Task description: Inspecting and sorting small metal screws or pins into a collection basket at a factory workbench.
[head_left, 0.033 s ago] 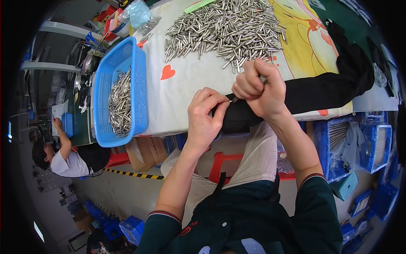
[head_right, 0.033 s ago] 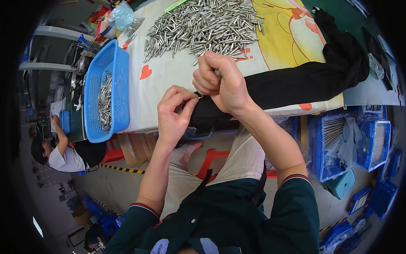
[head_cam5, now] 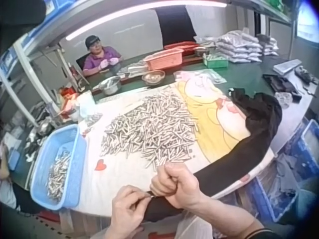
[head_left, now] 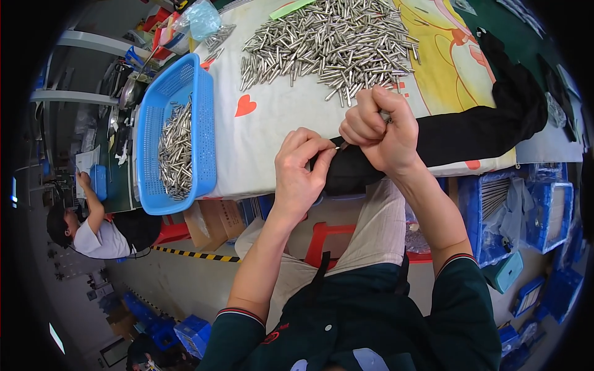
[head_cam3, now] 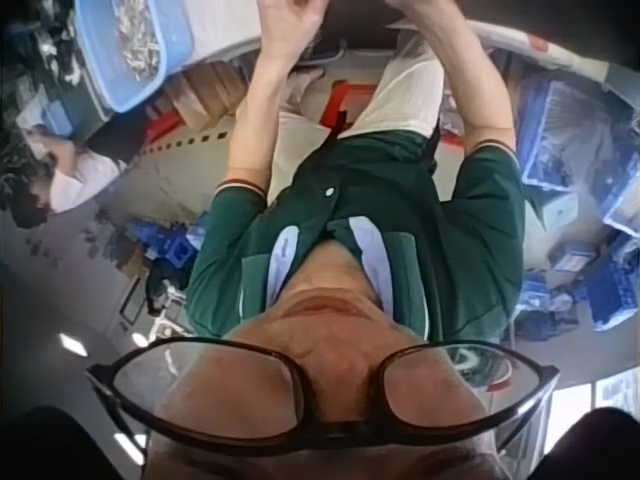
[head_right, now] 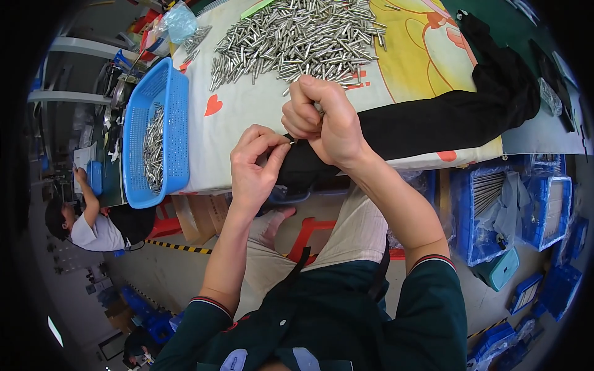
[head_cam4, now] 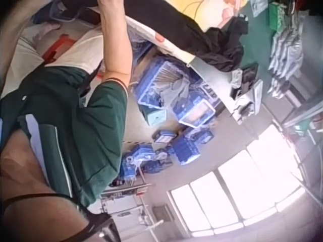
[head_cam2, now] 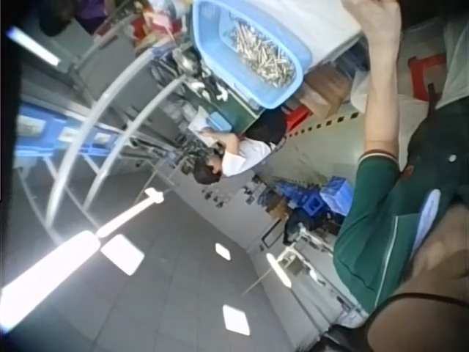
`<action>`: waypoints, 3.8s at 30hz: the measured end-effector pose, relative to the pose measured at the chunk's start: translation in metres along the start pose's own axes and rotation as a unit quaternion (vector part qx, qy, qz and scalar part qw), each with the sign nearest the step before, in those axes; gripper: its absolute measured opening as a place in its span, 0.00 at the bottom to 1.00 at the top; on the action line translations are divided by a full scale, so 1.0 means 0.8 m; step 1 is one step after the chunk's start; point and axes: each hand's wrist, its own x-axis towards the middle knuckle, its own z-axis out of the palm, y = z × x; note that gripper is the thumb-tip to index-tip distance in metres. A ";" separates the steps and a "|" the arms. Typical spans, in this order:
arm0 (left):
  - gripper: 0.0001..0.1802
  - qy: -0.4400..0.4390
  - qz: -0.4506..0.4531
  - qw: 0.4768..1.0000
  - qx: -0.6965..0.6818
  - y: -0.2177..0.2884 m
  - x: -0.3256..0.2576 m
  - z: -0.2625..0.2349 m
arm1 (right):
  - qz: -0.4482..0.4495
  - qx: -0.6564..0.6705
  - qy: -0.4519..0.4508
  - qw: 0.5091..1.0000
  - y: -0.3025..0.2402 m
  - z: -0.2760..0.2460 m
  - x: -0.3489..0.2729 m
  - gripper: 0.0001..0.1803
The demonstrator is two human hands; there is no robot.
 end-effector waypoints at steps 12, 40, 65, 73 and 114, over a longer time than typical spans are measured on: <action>0.05 -0.005 0.003 1.000 0.006 -0.002 -0.003 0.001 | -0.009 0.000 -0.002 1.000 0.004 -0.003 -0.003 0.25; 0.02 0.005 0.043 0.998 -0.040 0.014 -0.003 -0.016 | -0.163 -0.656 0.074 0.733 -0.073 0.026 0.043 0.13; 0.16 0.337 0.119 0.814 0.458 0.052 -0.004 -0.208 | -0.236 -0.870 0.016 0.432 -0.026 -0.023 0.141 0.05; 0.12 0.115 0.133 0.958 0.226 0.033 0.032 -0.093 | -0.099 -0.915 0.057 0.387 -0.012 -0.050 0.148 0.24; 0.03 0.160 0.008 0.986 0.056 -0.064 0.091 -0.079 | -0.169 -0.727 -0.083 0.660 0.008 -0.014 0.127 0.07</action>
